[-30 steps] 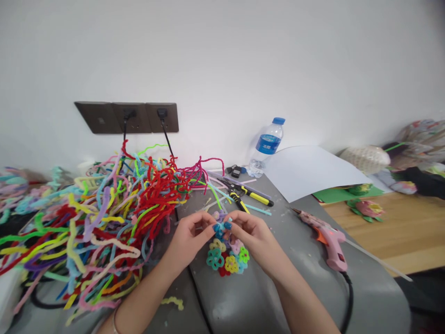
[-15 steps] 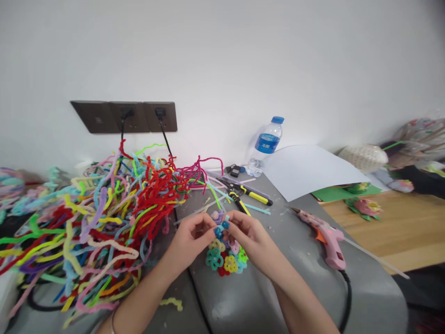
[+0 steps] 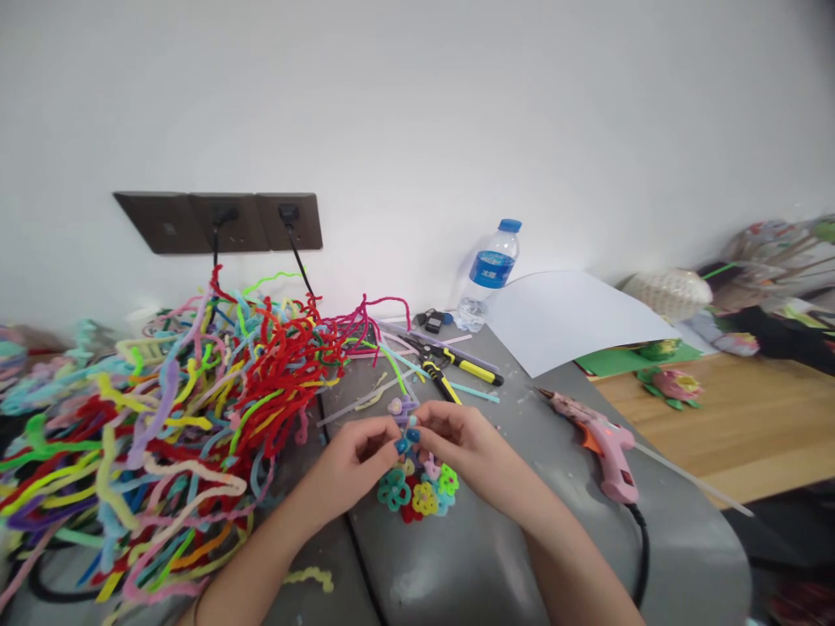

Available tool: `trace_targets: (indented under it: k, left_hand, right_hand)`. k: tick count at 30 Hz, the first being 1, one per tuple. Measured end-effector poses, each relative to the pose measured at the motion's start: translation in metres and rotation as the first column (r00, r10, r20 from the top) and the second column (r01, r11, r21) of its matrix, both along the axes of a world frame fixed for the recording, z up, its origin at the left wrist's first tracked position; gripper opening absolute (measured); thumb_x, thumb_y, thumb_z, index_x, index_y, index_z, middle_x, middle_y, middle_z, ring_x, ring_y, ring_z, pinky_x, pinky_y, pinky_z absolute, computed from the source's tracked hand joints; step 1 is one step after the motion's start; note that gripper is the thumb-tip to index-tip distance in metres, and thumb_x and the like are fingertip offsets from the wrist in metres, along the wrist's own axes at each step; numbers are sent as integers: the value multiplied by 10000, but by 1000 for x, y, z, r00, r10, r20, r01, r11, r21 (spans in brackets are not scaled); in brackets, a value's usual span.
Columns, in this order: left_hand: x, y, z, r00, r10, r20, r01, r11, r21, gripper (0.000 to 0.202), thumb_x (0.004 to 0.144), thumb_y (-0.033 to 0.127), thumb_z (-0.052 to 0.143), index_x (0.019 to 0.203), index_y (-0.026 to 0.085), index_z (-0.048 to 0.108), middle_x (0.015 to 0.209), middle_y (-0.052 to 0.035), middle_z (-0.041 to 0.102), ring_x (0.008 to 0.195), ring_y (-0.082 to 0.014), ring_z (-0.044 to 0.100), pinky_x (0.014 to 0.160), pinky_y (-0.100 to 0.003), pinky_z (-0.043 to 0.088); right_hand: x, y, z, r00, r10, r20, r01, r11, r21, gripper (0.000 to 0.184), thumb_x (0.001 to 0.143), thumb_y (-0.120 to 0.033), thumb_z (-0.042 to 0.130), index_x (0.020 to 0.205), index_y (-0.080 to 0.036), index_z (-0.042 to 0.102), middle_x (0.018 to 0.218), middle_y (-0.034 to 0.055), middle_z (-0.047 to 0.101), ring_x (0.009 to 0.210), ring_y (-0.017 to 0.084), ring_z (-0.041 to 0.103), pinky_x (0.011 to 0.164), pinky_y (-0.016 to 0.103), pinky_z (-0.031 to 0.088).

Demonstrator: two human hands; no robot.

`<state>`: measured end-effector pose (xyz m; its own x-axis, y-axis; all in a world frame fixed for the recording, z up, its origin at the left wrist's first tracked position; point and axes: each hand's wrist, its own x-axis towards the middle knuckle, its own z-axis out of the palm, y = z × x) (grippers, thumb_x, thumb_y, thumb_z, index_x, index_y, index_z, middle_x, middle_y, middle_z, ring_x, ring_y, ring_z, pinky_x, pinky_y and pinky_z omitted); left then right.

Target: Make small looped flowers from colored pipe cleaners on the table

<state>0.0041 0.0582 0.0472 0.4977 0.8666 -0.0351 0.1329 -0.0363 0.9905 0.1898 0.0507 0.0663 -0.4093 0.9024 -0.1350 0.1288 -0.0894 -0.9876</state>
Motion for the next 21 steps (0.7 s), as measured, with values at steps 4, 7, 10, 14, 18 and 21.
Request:
trace_targets:
  k: [4, 7, 10, 14, 18, 21]
  left_hand:
    - [1, 3, -4, 997, 82, -11, -83, 997, -12, 254, 813, 374, 552, 671, 180, 472, 615, 42, 393, 589, -113, 368, 549, -225, 298]
    - [1, 5, -4, 986, 167, 22, -167, 986, -15, 266, 796, 398, 571, 677, 180, 476, 619, 45, 385, 583, -108, 365, 541, -217, 304]
    - [1, 6, -3, 972, 230, 55, -230, 973, -18, 292, 786, 427, 603, 682, 178, 491, 622, 45, 392, 565, -99, 350, 514, -206, 289]
    - [1, 5, -4, 960, 260, 102, -260, 965, -17, 327, 815, 461, 606, 686, 178, 506, 599, 53, 384, 539, -90, 311, 491, -198, 274]
    - [0, 5, -6, 953, 274, 132, -275, 961, -6, 333, 834, 473, 596, 706, 174, 523, 584, 59, 387, 530, -88, 307, 492, -199, 275]
    - [1, 5, -6, 949, 282, 145, -284, 959, -3, 325, 837, 462, 596, 705, 172, 534, 587, 60, 391, 527, -86, 312, 498, -200, 280]
  right_hand:
    - [12, 18, 0, 961, -127, 246, 73, 973, 218, 243, 940, -400, 524, 899, -183, 627, 734, 9, 615, 654, 159, 566, 596, 259, 431]
    - [32, 48, 0, 628, -418, 657, 109, 883, 457, 236, 971, -236, 416, 1054, -181, 630, 953, 69, 692, 844, 194, 651, 756, 282, 486]
    - [45, 73, -4, 449, -458, 767, 94, 878, 469, 273, 911, -179, 507, 1150, -126, 626, 1165, 171, 655, 1088, 285, 615, 946, 368, 438]
    - [41, 84, -20, 317, -381, 869, 38, 920, 390, 552, 785, -363, 722, 1238, -74, 598, 1211, 257, 614, 1151, 436, 558, 918, 478, 430]
    - [32, 86, -26, 243, -341, 908, 0, 936, 352, 663, 740, -349, 746, 1313, -79, 549, 1231, 252, 599, 1149, 439, 554, 907, 468, 420]
    - [34, 88, -11, 223, -342, 913, -28, 934, 357, 630, 758, -338, 709, 1307, -75, 545, 1206, 242, 610, 1151, 412, 557, 920, 439, 413]
